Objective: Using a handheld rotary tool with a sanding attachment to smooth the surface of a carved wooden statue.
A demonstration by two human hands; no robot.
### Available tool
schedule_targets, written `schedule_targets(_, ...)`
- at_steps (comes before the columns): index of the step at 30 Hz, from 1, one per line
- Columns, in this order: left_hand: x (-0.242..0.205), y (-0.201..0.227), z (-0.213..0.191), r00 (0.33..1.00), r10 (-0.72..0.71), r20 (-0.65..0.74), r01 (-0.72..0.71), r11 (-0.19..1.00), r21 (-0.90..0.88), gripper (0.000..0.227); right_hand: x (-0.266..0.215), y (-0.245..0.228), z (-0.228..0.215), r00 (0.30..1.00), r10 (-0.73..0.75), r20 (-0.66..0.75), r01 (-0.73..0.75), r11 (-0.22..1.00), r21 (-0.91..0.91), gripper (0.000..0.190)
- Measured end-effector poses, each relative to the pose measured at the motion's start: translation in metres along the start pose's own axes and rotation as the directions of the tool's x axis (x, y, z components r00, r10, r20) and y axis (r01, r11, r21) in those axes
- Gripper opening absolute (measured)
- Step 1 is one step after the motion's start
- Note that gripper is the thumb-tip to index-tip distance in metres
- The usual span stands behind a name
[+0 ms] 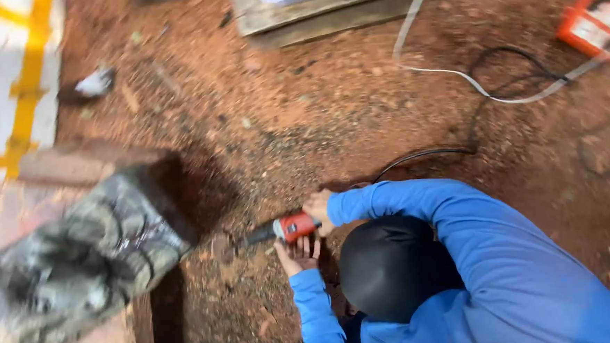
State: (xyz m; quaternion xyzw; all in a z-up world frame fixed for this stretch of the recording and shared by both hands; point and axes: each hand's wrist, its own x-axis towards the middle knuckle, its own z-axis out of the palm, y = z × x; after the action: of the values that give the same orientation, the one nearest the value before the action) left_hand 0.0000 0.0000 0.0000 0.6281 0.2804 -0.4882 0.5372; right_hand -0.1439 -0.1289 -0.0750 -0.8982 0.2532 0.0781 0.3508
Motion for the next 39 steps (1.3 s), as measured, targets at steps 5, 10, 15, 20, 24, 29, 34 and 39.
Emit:
schedule_targets(5,-0.011,-0.021,0.004,0.991,0.096,0.097,-0.092,0.995,-0.039,0.068,-0.038,-0.024,-0.022,0.991,-0.092,-0.099,0.1,0.992,0.077,0.076)
schedule_targets(10,-0.046,-0.011,-0.059,0.951,0.214,0.222,-0.213,0.977,-0.027,0.056,-0.056,-0.038,-0.058,0.989,-0.021,-0.144,0.062,0.958,0.28,0.069)
schedule_targets(15,-0.066,0.009,-0.081,0.898,0.392,0.199,-0.348,0.911,-0.223,0.046,-0.01,-0.069,-0.106,0.985,-0.123,-0.117,0.162,0.888,0.43,0.069)
schedule_targets(20,-0.143,0.053,-0.083,0.836,0.547,0.043,-0.488,0.777,-0.397,0.059,0.032,-0.187,-0.124,0.89,-0.447,0.095,0.323,0.762,0.561,0.07)
schedule_targets(24,-0.185,0.091,-0.08,0.897,0.419,-0.143,-0.427,0.731,-0.532,0.064,0.004,-0.258,-0.138,0.822,-0.564,0.076,0.438,0.712,0.55,0.092)
schedule_targets(29,-0.161,0.095,-0.094,0.867,0.472,-0.158,-0.478,0.704,-0.525,0.058,-0.004,-0.278,-0.151,0.837,-0.526,0.149,0.428,0.8,0.421,0.079)
schedule_targets(34,-0.139,0.083,-0.096,0.829,0.544,-0.127,-0.547,0.745,-0.382,0.054,-0.007,-0.276,-0.153,0.913,-0.369,0.171,0.299,0.895,0.331,0.073)
schedule_targets(39,-0.13,0.068,-0.092,0.823,0.561,-0.093,-0.559,0.768,-0.313,0.055,-0.012,-0.269,-0.16,0.926,-0.308,0.218,0.219,0.909,0.354,0.085)
